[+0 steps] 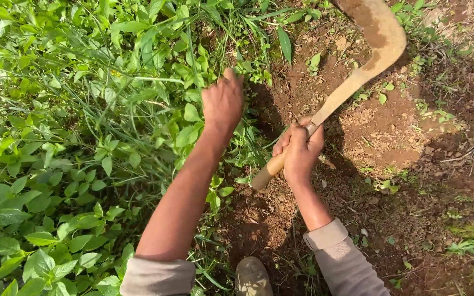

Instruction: Clearing weeds and vegetation from a patch of soil using a sickle and hands.

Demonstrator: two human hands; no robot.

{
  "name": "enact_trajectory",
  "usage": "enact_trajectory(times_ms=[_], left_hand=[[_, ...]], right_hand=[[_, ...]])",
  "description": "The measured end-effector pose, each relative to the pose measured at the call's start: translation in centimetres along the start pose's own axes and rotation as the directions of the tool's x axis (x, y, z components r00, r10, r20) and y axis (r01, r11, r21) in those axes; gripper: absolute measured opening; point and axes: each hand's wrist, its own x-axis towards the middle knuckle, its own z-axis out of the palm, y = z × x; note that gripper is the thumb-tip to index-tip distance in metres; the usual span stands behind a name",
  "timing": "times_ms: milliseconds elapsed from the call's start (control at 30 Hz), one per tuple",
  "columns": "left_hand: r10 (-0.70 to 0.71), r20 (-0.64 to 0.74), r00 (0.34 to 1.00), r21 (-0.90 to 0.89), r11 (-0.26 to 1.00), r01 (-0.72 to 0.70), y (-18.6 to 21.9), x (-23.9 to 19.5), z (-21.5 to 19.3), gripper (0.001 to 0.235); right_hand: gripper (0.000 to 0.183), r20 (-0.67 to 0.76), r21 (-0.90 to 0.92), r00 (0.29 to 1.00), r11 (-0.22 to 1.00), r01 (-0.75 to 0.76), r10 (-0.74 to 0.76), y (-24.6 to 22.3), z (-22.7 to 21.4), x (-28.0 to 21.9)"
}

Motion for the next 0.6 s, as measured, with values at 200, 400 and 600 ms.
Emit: enact_trajectory(times_ms=[200,400,600], left_hand=[[0.035,0.071,0.997,-0.085,0.996,-0.029,-0.7,-0.1,0.8,0.033],[0.042,0.05,0.998,-0.112,0.993,-0.036,-0.9,-0.6,-0.1,0.035],[0.051,0.063,0.997,0.029,0.998,-0.052,-0.2,-3.0,-5.1,0.041]], right_hand=[[0.008,0.266,0.046,0.944,0.975,-0.216,0.196,8.7,-1.0,-3.2],[0.006,0.07,-0.07,0.995,0.996,-0.06,0.064,5.5,-0.4,-1.9],[0.008,0.097,-0.165,0.98,0.974,-0.156,0.173,8.4,-0.8,-2.2]])
